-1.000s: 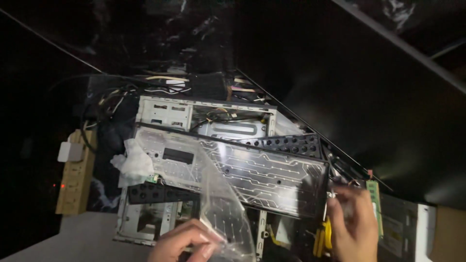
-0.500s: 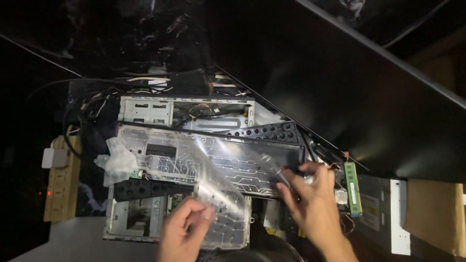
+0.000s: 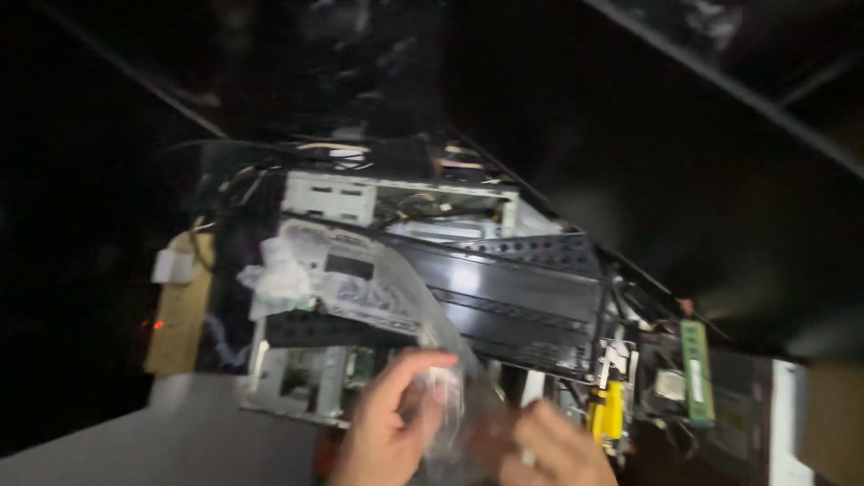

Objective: Dismantling, cleaning, and repairing a computer keyboard.

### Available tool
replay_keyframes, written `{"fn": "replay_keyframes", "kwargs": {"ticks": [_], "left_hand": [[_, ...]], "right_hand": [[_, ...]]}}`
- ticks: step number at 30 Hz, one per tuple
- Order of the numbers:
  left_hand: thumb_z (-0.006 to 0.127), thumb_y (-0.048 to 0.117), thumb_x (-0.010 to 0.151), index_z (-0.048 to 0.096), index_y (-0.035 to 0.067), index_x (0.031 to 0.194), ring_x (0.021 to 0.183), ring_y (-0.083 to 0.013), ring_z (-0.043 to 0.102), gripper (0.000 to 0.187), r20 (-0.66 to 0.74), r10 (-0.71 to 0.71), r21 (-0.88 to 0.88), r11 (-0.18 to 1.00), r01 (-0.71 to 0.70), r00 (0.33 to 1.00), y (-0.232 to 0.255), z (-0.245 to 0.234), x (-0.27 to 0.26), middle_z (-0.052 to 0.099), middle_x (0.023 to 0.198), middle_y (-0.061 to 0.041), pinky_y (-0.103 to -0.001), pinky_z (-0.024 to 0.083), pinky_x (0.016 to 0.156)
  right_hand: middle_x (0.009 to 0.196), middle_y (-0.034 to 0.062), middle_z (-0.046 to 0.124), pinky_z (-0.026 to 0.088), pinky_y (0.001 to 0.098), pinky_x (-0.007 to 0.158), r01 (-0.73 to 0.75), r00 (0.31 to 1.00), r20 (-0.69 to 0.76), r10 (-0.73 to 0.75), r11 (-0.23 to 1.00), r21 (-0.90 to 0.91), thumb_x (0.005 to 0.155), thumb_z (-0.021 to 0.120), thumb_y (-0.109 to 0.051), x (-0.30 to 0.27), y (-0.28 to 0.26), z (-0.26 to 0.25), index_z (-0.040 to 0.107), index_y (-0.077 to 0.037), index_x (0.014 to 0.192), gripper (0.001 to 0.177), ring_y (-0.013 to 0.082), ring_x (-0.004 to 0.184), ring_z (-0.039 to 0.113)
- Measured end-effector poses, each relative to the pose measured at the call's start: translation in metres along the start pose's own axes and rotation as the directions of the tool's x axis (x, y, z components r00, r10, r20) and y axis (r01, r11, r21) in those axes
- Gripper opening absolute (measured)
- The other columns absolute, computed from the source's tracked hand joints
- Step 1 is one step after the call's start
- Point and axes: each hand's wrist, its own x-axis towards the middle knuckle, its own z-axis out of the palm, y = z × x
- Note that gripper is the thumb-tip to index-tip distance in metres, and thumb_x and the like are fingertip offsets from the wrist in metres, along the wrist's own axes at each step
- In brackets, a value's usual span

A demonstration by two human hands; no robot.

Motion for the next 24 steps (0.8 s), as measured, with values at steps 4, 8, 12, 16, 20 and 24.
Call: {"fn": "replay_keyframes", "kwargs": {"ticks": [4,8,12,16,20,24], "left_hand": [[0.066,0.0,0.092,0.068,0.001,0.115,0.09,-0.0107,0.067,0.023,0.015,0.149,-0.127,0.981,-0.146,0.989,0.02,-0.007,-0.008,0.068,0.107,-0.006,-0.024,0.056,0.07],[0.067,-0.001,0.092,0.071,0.004,0.102,0.086,-0.0097,0.07,0.012,-0.156,0.15,-0.012,0.988,-0.153,0.976,-0.008,-0.022,-0.016,0.071,0.095,-0.004,-0.025,0.058,0.073],[0.07,0.0,0.092,0.071,0.002,0.1,0.087,-0.011,0.067,0.009,-0.174,0.18,0.03,0.984,-0.177,0.968,-0.007,-0.022,-0.024,0.071,0.092,-0.004,-0.027,0.054,0.077],[0.074,0.008,0.092,0.079,0.008,0.106,0.078,-0.0039,0.071,0.015,0.214,0.049,0.119,0.99,-0.076,0.976,-0.013,-0.001,-0.024,0.076,0.096,0.003,-0.021,0.057,0.07],[0.061,-0.002,0.092,0.07,0.001,0.104,0.084,-0.0098,0.064,0.015,-0.143,0.042,-0.143,0.988,-0.063,0.989,-0.012,-0.034,-0.02,0.068,0.1,-0.007,-0.022,0.05,0.07],[0.065,-0.001,0.09,0.072,0.004,0.101,0.079,-0.0126,0.07,0.014,0.071,0.15,0.09,0.984,-0.156,0.986,0.001,-0.031,-0.021,0.073,0.096,-0.006,-0.024,0.055,0.068]], "right_hand": [[0.099,0.0004,0.073,0.056,0.0234,0.062,-0.038,0.997,-0.061,0.043,0.996,0.078,0.076,0.083,-0.023,-0.007,-0.007,0.006,0.083,-0.012,0.095,0.022,0.0087,0.079,0.067],[0.094,0.0025,0.068,0.057,0.0278,0.072,-0.044,0.999,0.009,0.043,0.965,0.258,0.083,0.075,-0.02,-0.007,0.01,-0.007,0.079,-0.008,0.101,0.022,0.0144,0.085,0.07],[0.093,0.0082,0.071,0.054,0.0278,0.072,-0.47,0.839,-0.201,0.506,0.859,0.202,0.092,0.067,-0.012,-0.052,0.052,-0.023,0.072,-0.005,0.106,0.017,0.0166,0.083,0.067],[0.089,0.0139,0.069,0.048,0.0324,0.063,-0.805,0.461,-0.302,0.834,0.536,0.253,0.102,0.064,-0.01,-0.063,0.064,-0.038,0.073,-0.002,0.111,0.014,0.021,0.074,0.06],[0.093,0.0094,0.067,0.055,0.0341,0.06,-0.822,0.56,-0.214,0.8,0.569,-0.023,0.087,0.069,-0.011,-0.055,0.055,-0.031,0.074,-0.006,0.1,0.015,0.0221,0.075,0.066],[0.091,0.0117,0.062,0.054,0.0431,0.067,-0.588,0.796,-0.195,0.573,0.655,-0.474,0.072,0.079,-0.019,-0.047,0.046,-0.002,0.07,-0.005,0.084,0.02,0.0318,0.082,0.062]]}}
